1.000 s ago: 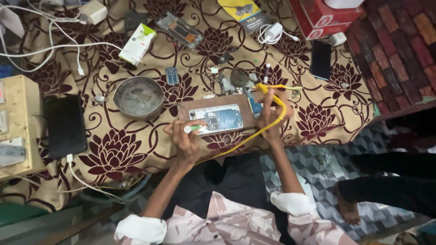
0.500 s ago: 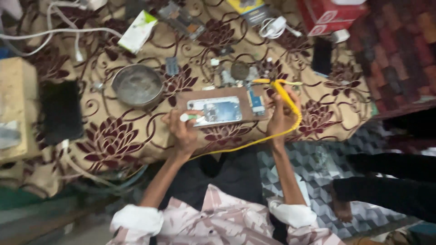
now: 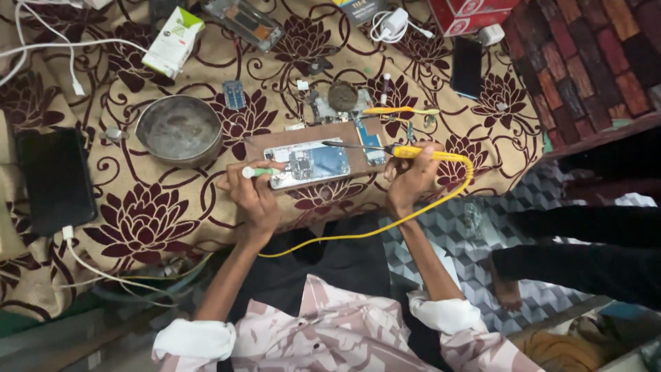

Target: The person uses a soldering iron and solder wire to work on a disassembled mobile phone motherboard. They repeatedly apply solder to various points on the circuit board while holding the device steady with the other hand.

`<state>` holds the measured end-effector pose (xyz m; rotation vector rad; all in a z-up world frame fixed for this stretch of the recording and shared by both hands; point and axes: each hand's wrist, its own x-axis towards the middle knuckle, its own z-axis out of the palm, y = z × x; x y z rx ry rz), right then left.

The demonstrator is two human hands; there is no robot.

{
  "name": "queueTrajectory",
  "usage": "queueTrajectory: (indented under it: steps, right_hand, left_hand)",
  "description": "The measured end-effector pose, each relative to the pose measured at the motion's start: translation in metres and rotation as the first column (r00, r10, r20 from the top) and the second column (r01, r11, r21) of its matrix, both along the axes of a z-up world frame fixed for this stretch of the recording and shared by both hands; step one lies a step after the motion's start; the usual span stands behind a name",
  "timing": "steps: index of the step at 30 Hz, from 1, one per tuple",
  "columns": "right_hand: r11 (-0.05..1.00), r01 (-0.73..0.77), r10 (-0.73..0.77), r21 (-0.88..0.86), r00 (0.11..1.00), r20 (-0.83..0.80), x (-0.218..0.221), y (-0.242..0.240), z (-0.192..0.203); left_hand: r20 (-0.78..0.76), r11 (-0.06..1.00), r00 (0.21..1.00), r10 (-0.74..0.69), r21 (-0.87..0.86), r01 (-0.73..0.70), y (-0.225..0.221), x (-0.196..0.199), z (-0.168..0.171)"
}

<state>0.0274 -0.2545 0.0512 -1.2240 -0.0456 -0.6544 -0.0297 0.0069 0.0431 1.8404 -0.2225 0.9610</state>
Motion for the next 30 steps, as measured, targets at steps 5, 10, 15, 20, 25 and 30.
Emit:
queueTrajectory:
  steps: [5, 10, 15, 20, 25, 30]
  right_hand:
    - [0.998, -0.058, 0.057, -0.024, 0.998, -0.030, 0.005, 0.003, -0.023]
    - [0.994, -0.082, 0.084, 0.066, 0.996, -0.022, 0.012, 0.009, -0.050]
    - [0.992, -0.128, 0.128, 0.005, 0.992, -0.008, 0.008, 0.014, -0.065]
    - [0.992, -0.117, 0.117, 0.040, 0.993, 0.000, 0.009, 0.013, -0.068]
    - [0.989, -0.124, 0.124, 0.085, 0.992, 0.015, 0.013, 0.011, -0.069]
    - [0.996, -0.086, 0.086, 0.011, 0.996, -0.037, 0.013, 0.010, -0.068]
  left_hand:
    - [0.010, 1.000, 1.000, 0.001, 0.028, -0.001, 0.000, 0.004, -0.005]
    - [0.049, 0.999, 0.999, 0.015, 0.039, -0.017, -0.002, 0.006, -0.009]
    - [0.044, 0.993, 0.996, 0.075, 0.089, -0.079, -0.001, 0.007, -0.011]
    - [0.025, 0.994, 0.996, 0.084, 0.067, -0.085, -0.002, 0.009, -0.015]
    - [0.035, 0.993, 0.996, 0.080, 0.089, -0.082, -0.001, 0.011, -0.019]
    - [0.017, 1.000, 1.000, 0.020, 0.009, -0.020, -0.001, 0.009, -0.018]
